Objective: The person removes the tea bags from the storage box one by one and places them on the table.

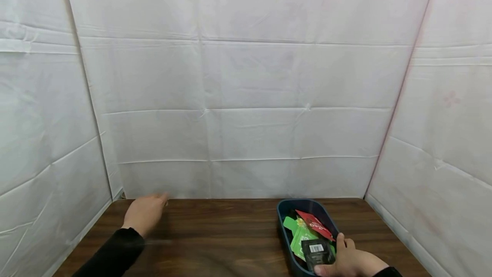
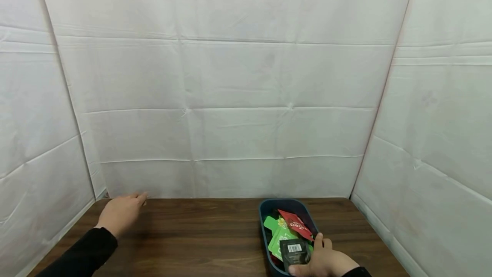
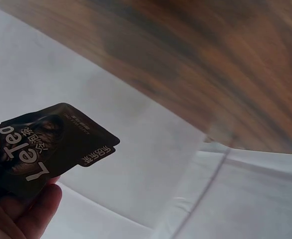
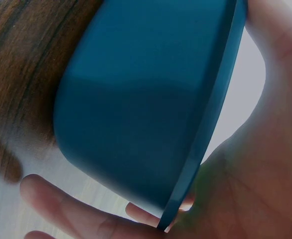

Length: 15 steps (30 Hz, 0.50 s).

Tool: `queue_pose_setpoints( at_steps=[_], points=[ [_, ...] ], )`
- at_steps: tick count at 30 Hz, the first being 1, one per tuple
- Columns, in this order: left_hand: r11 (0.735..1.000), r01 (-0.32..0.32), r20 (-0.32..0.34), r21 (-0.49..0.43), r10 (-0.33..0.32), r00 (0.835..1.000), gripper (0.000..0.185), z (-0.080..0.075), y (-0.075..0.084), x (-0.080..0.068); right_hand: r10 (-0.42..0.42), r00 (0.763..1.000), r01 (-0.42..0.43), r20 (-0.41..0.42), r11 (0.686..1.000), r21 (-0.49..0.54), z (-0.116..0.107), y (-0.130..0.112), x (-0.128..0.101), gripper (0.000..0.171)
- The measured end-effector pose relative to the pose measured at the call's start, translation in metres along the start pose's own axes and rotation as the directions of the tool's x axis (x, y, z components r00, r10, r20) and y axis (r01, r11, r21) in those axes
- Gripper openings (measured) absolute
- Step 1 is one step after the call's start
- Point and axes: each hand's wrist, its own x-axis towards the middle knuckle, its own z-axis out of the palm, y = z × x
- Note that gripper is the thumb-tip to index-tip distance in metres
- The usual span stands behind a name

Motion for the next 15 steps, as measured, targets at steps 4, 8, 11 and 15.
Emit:
queue_pose_setpoints(
  at_steps=[4,8,11,15],
  points=[
    [0.998,0.027,0.048,0.058,-0.03,0.998,0.02,0.001,-0.012,-0.011,-0.009,1.0,0.009,-0.013,1.0,0.0,0.004,0.012,0.018,0.146],
    [0.993,0.054,0.109,0.102,-0.065,0.992,0.026,0.002,-0.025,-0.02,-0.014,1.0,0.014,-0.017,1.0,-0.009,0.004,0.01,0.015,0.145],
    [0.992,0.072,0.144,0.105,-0.087,0.986,0.026,0.004,-0.035,-0.026,-0.01,1.0,0.01,-0.014,1.0,-0.011,0.001,0.001,0.0,0.142],
    [0.989,0.107,0.234,0.1,-0.128,0.964,0.026,0.007,-0.046,-0.03,-0.016,1.0,0.016,-0.012,1.0,-0.015,-0.004,-0.012,-0.02,0.138]
  ],
)
